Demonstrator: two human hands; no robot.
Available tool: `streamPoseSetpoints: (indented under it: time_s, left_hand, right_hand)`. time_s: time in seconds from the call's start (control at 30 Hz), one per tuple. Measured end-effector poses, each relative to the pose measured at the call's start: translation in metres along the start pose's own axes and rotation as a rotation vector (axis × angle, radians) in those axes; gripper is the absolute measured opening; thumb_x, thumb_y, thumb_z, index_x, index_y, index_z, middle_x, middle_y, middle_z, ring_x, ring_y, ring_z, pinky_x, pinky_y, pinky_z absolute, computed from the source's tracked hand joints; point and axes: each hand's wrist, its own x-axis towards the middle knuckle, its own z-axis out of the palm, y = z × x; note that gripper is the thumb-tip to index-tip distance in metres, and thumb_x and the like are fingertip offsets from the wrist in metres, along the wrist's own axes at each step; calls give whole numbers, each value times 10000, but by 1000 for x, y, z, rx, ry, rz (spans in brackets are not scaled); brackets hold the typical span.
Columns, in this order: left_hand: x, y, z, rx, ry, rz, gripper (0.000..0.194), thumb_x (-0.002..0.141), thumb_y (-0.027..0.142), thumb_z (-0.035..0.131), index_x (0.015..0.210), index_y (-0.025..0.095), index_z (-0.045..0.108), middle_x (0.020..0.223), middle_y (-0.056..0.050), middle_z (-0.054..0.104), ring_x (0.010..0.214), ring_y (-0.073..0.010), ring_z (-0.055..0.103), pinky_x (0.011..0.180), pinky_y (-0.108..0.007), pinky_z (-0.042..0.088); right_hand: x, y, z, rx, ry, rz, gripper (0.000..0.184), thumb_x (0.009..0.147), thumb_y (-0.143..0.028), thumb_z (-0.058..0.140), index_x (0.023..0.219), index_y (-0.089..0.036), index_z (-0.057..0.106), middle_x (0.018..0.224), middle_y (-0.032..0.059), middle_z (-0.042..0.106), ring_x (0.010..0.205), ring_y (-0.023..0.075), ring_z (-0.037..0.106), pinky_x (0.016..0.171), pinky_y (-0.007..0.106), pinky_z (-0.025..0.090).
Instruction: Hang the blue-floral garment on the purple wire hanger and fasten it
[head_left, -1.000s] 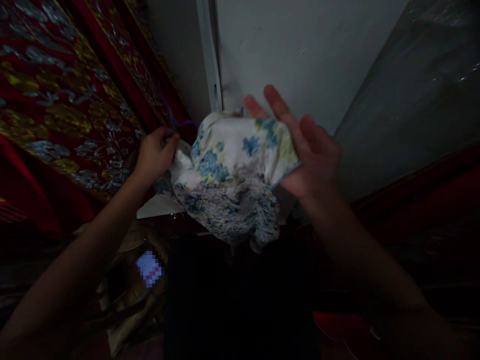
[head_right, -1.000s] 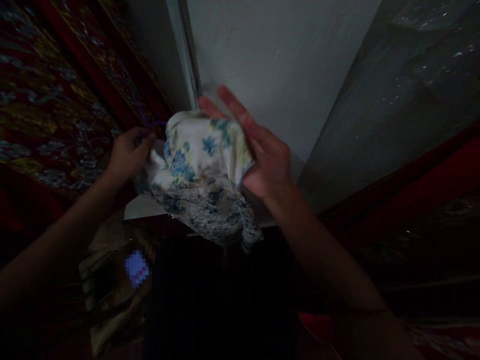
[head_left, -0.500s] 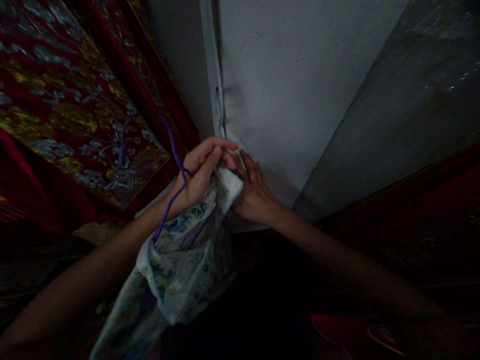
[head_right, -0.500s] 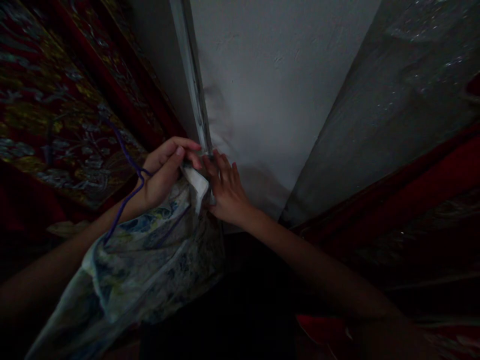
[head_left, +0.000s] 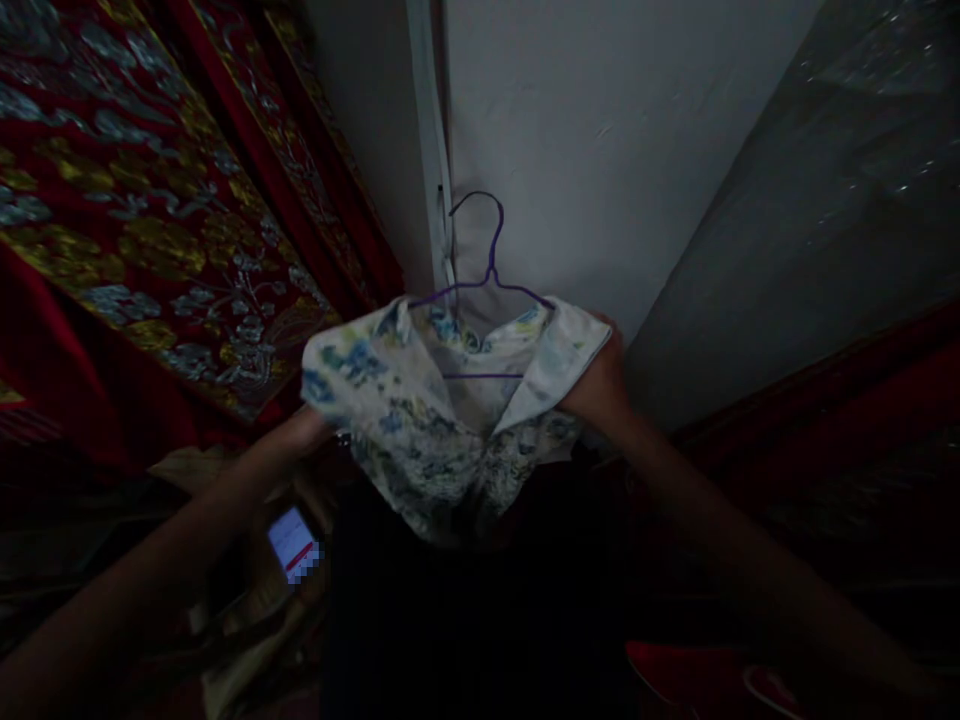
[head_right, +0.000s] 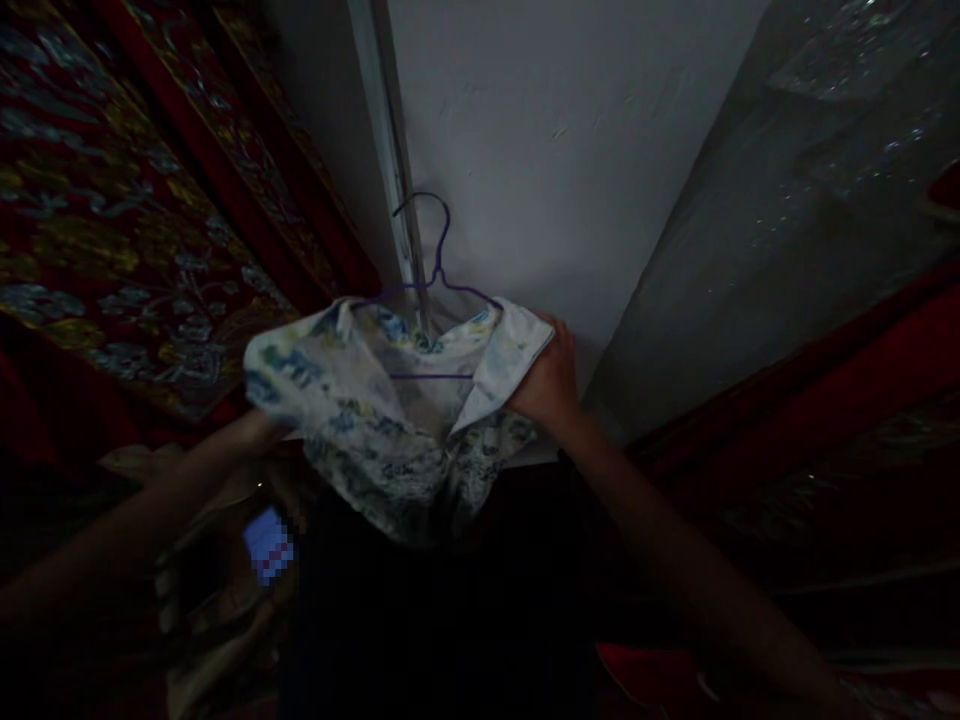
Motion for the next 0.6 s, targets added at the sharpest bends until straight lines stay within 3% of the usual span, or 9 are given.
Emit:
streamPoseSetpoints:
  time_s: [0.1, 0.17, 0.2, 0.3, 0.47, 0.6]
  left_hand:
    - [-21, -34, 16, -349, -129, -303, 830, 828, 875, 345, 1265, 253, 675, 1175, -142, 753, 1183, -361, 673, 970, -552, 549]
    - [-32, -50, 32, -531, -136, -421, 817, 787, 864, 469, 1278, 240, 664, 1267, -138, 720, 1285, -371, 606, 1070, -551, 484]
    - [-36, -55, 40, -558, -110, -414, 773, 781, 815, 560, 1276, 230, 663, 1307, -132, 701, 1332, -370, 568, 1118, -533, 446]
    - [-44, -62, 61, -572, 18, -356, 670, 770, 628, 742, 1277, 199, 653, 1373, -117, 663, 1416, -352, 480, 1204, -472, 353]
    - [-55, -49, 93, -705, 330, -326, 639, 742, 449, 821, 1309, 233, 619, 1349, -69, 680, 1408, -291, 501, 1214, -420, 343]
    - [-74, -32, 119, -922, 595, -441, 604, 612, 320, 859, 1178, 210, 681, 1201, -71, 747, 1338, -316, 567, 1187, -435, 373]
  right_hand:
    - [31, -3, -15, -95, -26, 62, 624, 759, -478, 747, 1257, -125, 613, 1265, 232, 572, 1212, 410, 494, 1055, 562, 388]
    - [50, -14, -19, -117, -44, 70, 640, 762, -492, 761, 1266, -128, 610, 1279, 238, 564, 1201, 413, 486, 1048, 562, 381]
    - [57, -21, -19, -119, -50, 59, 657, 766, -496, 764, 1287, -132, 599, 1297, 236, 556, 1201, 413, 480, 1046, 563, 378]
    - [65, -40, -17, -107, -76, -14, 728, 766, -492, 775, 1365, -147, 546, 1362, 211, 520, 1242, 418, 459, 1058, 566, 372]
    - [46, -49, -15, -70, -92, -97, 818, 715, -483, 776, 1405, -138, 504, 1394, 206, 506, 1285, 416, 459, 1092, 570, 372]
    - [15, -57, -23, 71, -44, -74, 760, 727, -361, 705, 1429, -185, 474, 1448, 175, 505, 1413, 412, 374, 1177, 618, 238]
